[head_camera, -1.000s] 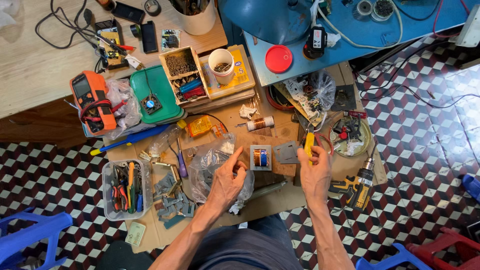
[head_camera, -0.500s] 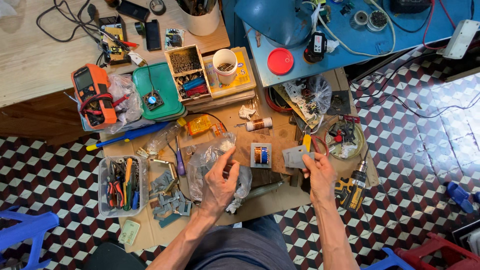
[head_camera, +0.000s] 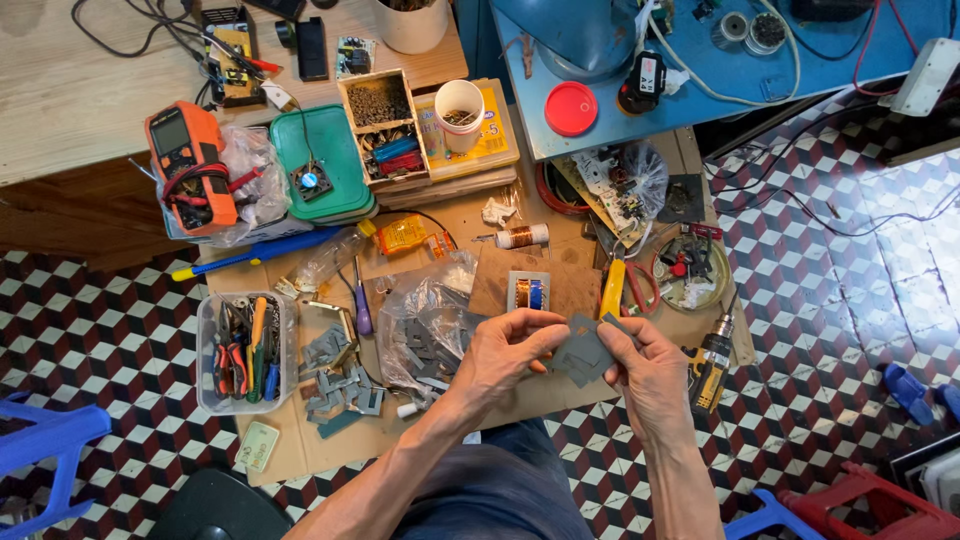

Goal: The person assembles a small electronic device by hand, inserting gray plastic pieces into a central core with copper windings. They repeatedly pick up pieces from a plastic bag, fit them into the device, and adjust the assembly on a cluttered workbench.

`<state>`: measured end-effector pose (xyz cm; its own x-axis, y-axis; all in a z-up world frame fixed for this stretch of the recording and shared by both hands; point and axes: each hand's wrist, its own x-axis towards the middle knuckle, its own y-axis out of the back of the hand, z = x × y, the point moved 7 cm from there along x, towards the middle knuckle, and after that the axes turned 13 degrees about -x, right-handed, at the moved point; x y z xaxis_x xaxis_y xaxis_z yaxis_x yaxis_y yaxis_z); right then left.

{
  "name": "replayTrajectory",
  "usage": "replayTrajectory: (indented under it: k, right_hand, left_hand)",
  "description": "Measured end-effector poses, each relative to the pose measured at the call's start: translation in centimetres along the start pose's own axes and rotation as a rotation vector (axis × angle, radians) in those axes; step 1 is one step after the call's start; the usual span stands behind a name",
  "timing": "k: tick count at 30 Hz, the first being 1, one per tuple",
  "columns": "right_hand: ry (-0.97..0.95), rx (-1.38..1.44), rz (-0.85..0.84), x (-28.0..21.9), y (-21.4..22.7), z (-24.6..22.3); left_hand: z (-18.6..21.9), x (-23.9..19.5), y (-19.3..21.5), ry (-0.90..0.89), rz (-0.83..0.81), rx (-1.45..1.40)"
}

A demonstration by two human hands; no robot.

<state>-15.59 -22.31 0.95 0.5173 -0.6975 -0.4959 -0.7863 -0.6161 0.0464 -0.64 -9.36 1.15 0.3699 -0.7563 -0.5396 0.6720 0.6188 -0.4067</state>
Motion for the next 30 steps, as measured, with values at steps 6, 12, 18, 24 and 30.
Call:
replayTrajectory:
  k: [6,12,18,24,30]
  right_hand:
    - [-0.008,-0.09,0.002,0.7,0.3,0.2]
    - [-0.004,-0.228,0.056,5.1,3.7,1.0]
    - [-0.027,-0.595,-0.064,11.1,1.7,3.7]
    - [0.096,-0.649,0.03,11.0,1.5,4.4]
    - [0.114,-0.503,0.073,9.7,1.3,4.4]
  left_hand:
    - [-0.6,-0.3,0.5,-0.061,0.067,-0.086]
    - [-0.6,-1.4,7.4,-0.15,0.292,-0.223]
    - [-1.9,0.9,11.9,-0.16,0.369,-0.155]
    - [-4.5,3.8,11.3,-0.168,0.31,-0.194]
    - [-4.6,4.6,10.2,-0.134,0.282,-0.186]
